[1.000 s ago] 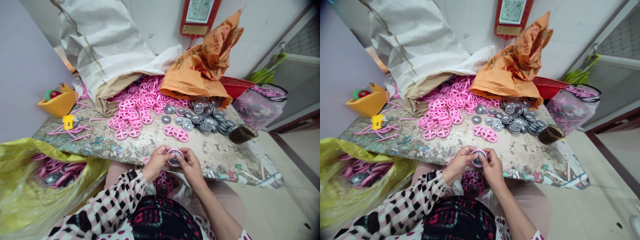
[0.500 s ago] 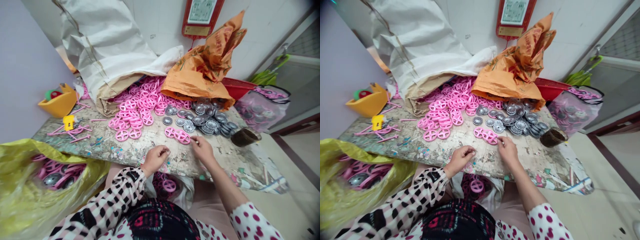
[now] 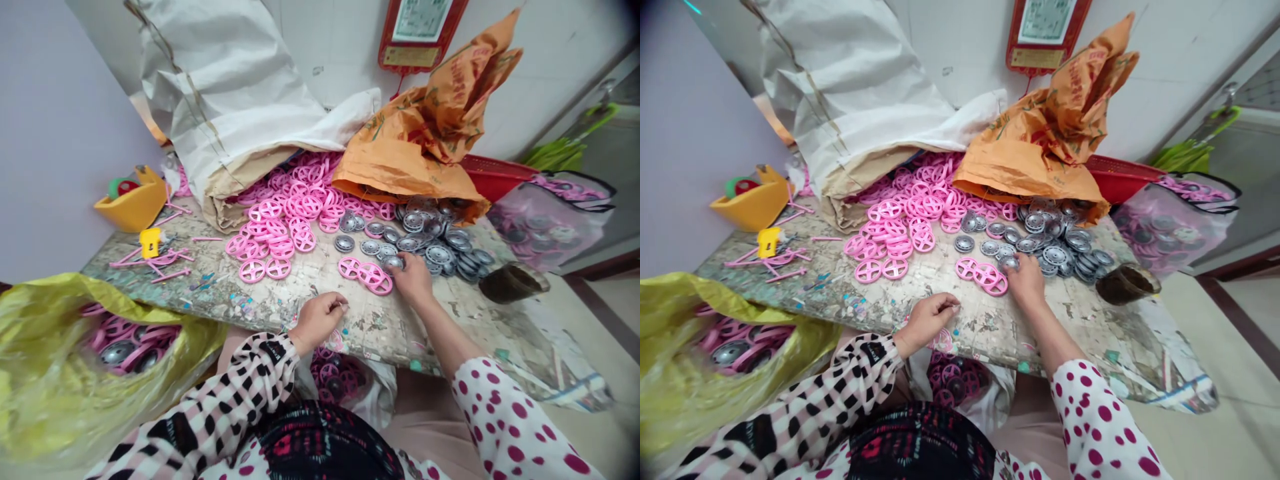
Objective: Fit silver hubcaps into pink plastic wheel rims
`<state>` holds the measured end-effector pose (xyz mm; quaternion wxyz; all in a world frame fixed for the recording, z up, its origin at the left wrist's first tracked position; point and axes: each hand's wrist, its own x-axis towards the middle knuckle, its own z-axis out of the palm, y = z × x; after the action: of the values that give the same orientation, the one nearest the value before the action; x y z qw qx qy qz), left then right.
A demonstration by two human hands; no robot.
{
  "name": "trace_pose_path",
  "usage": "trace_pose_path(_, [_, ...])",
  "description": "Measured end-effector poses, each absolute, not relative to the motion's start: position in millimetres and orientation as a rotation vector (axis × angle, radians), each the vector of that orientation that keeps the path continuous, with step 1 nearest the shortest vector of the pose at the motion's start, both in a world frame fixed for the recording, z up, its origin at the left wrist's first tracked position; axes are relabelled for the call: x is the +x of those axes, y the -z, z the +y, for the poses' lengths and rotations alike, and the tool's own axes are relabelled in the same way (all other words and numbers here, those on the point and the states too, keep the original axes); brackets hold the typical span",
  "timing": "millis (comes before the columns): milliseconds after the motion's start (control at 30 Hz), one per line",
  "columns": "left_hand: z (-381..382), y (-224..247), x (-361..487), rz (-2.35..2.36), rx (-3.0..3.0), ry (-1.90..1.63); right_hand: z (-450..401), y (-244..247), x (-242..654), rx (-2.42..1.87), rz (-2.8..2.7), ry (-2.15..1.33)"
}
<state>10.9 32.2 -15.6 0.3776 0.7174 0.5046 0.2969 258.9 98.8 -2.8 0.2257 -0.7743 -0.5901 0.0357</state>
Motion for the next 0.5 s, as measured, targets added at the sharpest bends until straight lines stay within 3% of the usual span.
trace_pose_path(200, [57.9, -4.1, 40.4, 1.292, 2.196, -0.769, 82.3, 2.9, 267.0, -1.914, -1.492, -0.105])
trace_pose_path(400, [86.0, -12.2, 61.7, 1.383, 2.529, -0.453, 61.7, 4.1, 259.7, -1.804, -1.347, -0.267])
trace_pose_path(500, [89.4, -8.3, 56.4, 1.273, 2.443, -0.627, 50.6, 0.0, 260.9, -1.744, -1.204, -0.307])
